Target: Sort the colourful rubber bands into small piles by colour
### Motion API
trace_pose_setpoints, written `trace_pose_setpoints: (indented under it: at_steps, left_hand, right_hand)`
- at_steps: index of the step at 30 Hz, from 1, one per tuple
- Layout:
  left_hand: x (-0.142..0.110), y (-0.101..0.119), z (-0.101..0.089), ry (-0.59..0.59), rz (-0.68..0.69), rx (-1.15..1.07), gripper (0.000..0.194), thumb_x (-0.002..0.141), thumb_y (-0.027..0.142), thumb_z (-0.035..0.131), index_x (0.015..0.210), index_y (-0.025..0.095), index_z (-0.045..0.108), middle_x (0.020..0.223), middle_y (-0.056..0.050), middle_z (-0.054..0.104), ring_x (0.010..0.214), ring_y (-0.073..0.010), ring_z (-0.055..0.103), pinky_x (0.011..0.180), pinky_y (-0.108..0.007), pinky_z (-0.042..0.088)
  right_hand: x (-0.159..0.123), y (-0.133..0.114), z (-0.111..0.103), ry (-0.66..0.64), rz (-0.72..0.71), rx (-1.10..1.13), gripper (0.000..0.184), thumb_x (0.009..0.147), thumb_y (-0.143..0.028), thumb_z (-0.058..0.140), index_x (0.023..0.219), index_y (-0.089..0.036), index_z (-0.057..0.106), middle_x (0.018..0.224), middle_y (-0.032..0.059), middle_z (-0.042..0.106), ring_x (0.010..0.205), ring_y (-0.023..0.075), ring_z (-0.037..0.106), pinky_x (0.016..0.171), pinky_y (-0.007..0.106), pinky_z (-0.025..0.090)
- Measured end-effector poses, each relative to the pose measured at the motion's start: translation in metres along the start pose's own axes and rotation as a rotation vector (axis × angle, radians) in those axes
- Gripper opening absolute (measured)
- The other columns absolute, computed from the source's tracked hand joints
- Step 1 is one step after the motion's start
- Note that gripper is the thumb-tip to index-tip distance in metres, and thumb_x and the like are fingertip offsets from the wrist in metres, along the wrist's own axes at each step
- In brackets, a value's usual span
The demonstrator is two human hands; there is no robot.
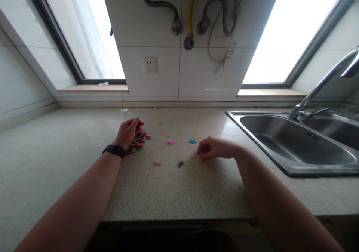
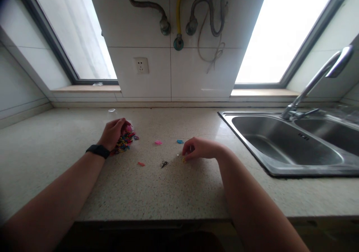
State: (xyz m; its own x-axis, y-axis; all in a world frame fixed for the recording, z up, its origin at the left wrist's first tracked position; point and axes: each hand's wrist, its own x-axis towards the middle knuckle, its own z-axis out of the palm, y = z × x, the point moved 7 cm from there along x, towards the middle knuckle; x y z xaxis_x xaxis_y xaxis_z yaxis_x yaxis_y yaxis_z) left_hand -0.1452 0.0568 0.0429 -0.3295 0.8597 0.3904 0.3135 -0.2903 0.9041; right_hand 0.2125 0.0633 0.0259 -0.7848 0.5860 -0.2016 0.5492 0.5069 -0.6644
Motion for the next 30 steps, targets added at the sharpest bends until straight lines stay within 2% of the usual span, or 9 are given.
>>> trace_pose_setpoints:
  at_steps: [5,8,12,15,18,21,24,30]
  left_hand:
    - [-0.001,0.007,-0.001,-0.007,0.025,0.016,0.036,0.089,0.044,0.050,0.079,0.015,0.070,0.064,-0.004,0.067,0.057,-0.0127,0.059,0.055,-0.022,0.044]
    - [-0.001,0.014,0.000,-0.049,0.074,0.096,0.039,0.091,0.046,0.048,0.082,0.015,0.070,0.066,-0.004,0.067,0.058,-0.0131,0.059,0.056,-0.023,0.044]
    - [-0.002,0.021,0.002,-0.160,0.167,0.376,0.040,0.093,0.046,0.044,0.089,0.017,0.071,0.072,-0.004,0.068,0.065,-0.0154,0.061,0.062,-0.026,0.044]
    - [-0.003,0.024,0.004,-0.242,0.249,0.660,0.032,0.090,0.043,0.050,0.089,0.020,0.073,0.079,-0.004,0.070,0.071,-0.0175,0.061,0.066,-0.028,0.044]
    - [-0.005,0.025,0.007,-0.317,0.335,0.805,0.025,0.087,0.039,0.057,0.086,0.021,0.074,0.085,-0.006,0.070,0.077,-0.0189,0.062,0.073,-0.030,0.045]
    - [-0.007,0.024,0.011,-0.379,0.385,0.806,0.021,0.085,0.036,0.060,0.084,0.022,0.074,0.085,-0.006,0.070,0.080,-0.0197,0.062,0.079,-0.032,0.045]
    - [-0.008,0.022,0.011,-0.372,0.383,0.717,0.015,0.080,0.035,0.067,0.079,0.023,0.075,0.084,-0.007,0.072,0.079,-0.0215,0.063,0.082,-0.035,0.046]
    - [-0.006,0.012,0.007,-0.339,0.236,0.416,0.016,0.061,0.037,0.082,0.063,0.024,0.073,0.070,-0.008,0.070,0.075,-0.0245,0.064,0.074,-0.033,0.049]
  right_hand:
    - [0.001,-0.001,-0.005,0.067,0.021,0.022,0.028,0.082,-0.041,0.064,0.095,-0.016,0.072,0.083,0.0048,0.067,0.070,0.0139,0.054,0.064,0.026,0.040]
    - [0.005,0.005,-0.008,0.144,0.039,0.060,0.031,0.085,-0.044,0.060,0.090,-0.015,0.070,0.076,0.0032,0.064,0.065,0.0128,0.050,0.060,0.026,0.037]
    - [0.011,0.013,-0.015,0.272,0.023,0.058,0.035,0.085,-0.050,0.058,0.085,-0.017,0.068,0.068,0.0008,0.058,0.061,0.0121,0.045,0.057,0.027,0.034]
    - [0.013,0.019,-0.022,0.349,0.010,0.023,0.036,0.085,-0.051,0.057,0.084,-0.017,0.069,0.067,0.0008,0.056,0.061,0.0126,0.044,0.056,0.027,0.034]
    - [0.014,0.026,-0.026,0.391,0.007,0.004,0.036,0.085,-0.051,0.056,0.085,-0.017,0.069,0.068,0.0015,0.058,0.062,0.0133,0.046,0.057,0.028,0.036]
    - [0.016,0.036,-0.030,0.412,0.027,0.005,0.036,0.085,-0.050,0.056,0.087,-0.017,0.070,0.071,0.0029,0.061,0.064,0.0144,0.049,0.059,0.028,0.038]
    - [0.017,0.042,-0.032,0.425,0.037,-0.009,0.035,0.085,-0.048,0.056,0.088,-0.017,0.071,0.075,0.0044,0.065,0.068,0.0158,0.053,0.064,0.029,0.041]
    - [0.017,0.044,-0.034,0.425,0.069,-0.009,0.035,0.085,-0.047,0.055,0.092,-0.016,0.071,0.084,0.0069,0.069,0.076,0.0188,0.058,0.071,0.031,0.044]
